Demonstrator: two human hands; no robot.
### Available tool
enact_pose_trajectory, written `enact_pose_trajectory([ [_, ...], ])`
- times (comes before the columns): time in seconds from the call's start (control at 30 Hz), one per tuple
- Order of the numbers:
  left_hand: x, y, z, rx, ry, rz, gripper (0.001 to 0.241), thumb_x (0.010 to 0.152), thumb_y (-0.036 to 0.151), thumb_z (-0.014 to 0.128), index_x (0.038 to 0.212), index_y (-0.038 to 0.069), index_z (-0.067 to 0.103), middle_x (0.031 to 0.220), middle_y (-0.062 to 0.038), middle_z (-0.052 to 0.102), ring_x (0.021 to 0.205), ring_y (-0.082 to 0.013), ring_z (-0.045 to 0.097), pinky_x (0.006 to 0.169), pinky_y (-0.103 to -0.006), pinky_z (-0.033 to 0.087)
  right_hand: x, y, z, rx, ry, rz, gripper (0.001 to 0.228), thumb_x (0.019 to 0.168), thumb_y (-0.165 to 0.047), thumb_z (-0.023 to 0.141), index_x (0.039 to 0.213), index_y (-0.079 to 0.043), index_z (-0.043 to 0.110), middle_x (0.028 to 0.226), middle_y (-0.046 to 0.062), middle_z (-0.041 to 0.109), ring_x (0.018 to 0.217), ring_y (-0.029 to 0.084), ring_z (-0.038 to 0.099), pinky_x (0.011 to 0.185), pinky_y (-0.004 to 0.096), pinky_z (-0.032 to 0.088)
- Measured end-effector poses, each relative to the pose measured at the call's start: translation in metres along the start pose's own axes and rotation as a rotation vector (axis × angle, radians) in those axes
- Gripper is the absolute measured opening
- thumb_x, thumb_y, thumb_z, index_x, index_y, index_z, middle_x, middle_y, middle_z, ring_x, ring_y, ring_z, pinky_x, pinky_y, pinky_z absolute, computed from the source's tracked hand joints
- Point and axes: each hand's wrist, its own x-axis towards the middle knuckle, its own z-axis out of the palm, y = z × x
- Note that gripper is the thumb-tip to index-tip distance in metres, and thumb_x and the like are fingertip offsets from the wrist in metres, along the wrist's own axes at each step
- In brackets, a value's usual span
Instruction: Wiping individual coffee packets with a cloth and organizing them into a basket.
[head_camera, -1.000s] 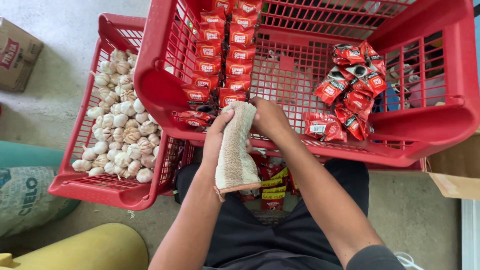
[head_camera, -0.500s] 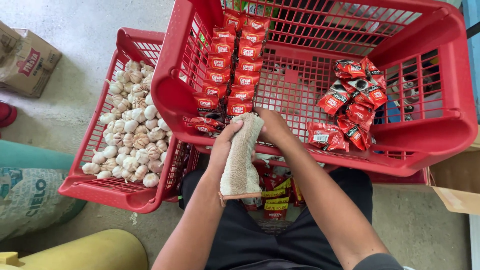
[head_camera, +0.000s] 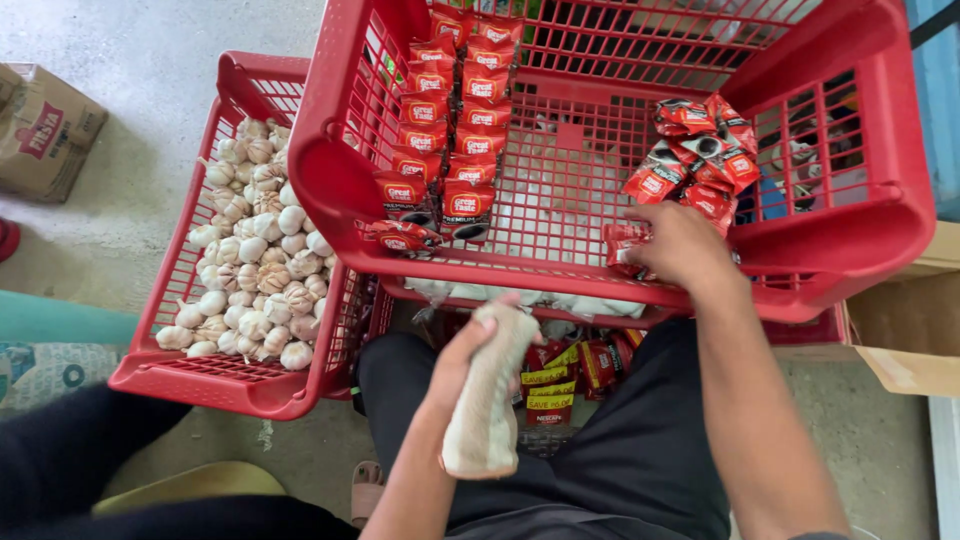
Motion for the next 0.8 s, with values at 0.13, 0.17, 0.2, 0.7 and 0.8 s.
enact_pose_trajectory([
  [0.13, -0.014, -0.049, -0.009, -0.022, -0.040, -0.144, 0.068, 0.087, 0.032, 0.058, 0.150, 0.007, 0.052, 0.110, -0.025, 0.068, 0.062, -0.0181, 0.060, 0.042, -0.0221, 0.045, 0.009, -0.002, 0.002, -0.166, -0.002, 0.004, 0.083, 0.062, -0.024, 0.092, 0.141, -0.022, 0.065, 0.125, 0.013, 0.071, 0.115, 0.036, 0.060, 0.101, 0.046, 0.049],
  [0.17, -0.014, -0.063, -0.014, -0.008, -0.024, -0.179, 0.066, 0.089, 0.032, 0.057, 0.150, 0.007, 0.051, 0.115, -0.025, 0.067, 0.070, -0.0207, 0.061, 0.047, -0.0244, 0.047, 0.011, -0.007, 0.004, -0.234, -0.044, 0.031, 0.083, 0.065, -0.029, 0.091, 0.143, -0.026, 0.063, 0.127, 0.009, 0.071, 0.117, 0.034, 0.057, 0.101, 0.047, 0.046],
  [0.2, -0.014, -0.077, -0.020, 0.007, -0.007, -0.213, 0.065, 0.091, 0.032, 0.056, 0.151, 0.007, 0.051, 0.121, -0.024, 0.066, 0.079, -0.0233, 0.062, 0.052, -0.0266, 0.048, 0.013, -0.012, 0.007, -0.301, -0.087, 0.059, 0.083, 0.068, -0.033, 0.091, 0.145, -0.029, 0.061, 0.129, 0.006, 0.070, 0.119, 0.032, 0.054, 0.102, 0.049, 0.043],
  [0.7, -0.061, -0.133, -0.059, -0.281, 0.015, -0.184, 0.060, 0.093, 0.029, 0.057, 0.149, 0.010, 0.046, 0.107, -0.020, 0.058, 0.064, -0.0233, 0.053, 0.053, -0.0353, 0.046, -0.109, -0.045, 0.006, 1.026, 0.523, -0.406, 0.062, 0.087, 0.001, 0.064, 0.146, 0.008, 0.046, 0.124, 0.020, 0.063, 0.098, 0.025, 0.066, 0.082, 0.034, 0.061],
  [0.8, -0.066, -0.130, -0.060, -0.274, 0.100, -0.136, 0.057, 0.091, 0.029, 0.063, 0.142, 0.006, 0.055, 0.093, -0.019, 0.061, 0.063, -0.0218, 0.053, 0.052, -0.0335, 0.047, -0.165, -0.047, 0.069, 1.861, 0.071, -0.391, 0.059, 0.089, -0.011, 0.063, 0.145, -0.001, 0.050, 0.112, 0.017, 0.070, 0.074, 0.009, 0.062, 0.065, 0.017, 0.049],
])
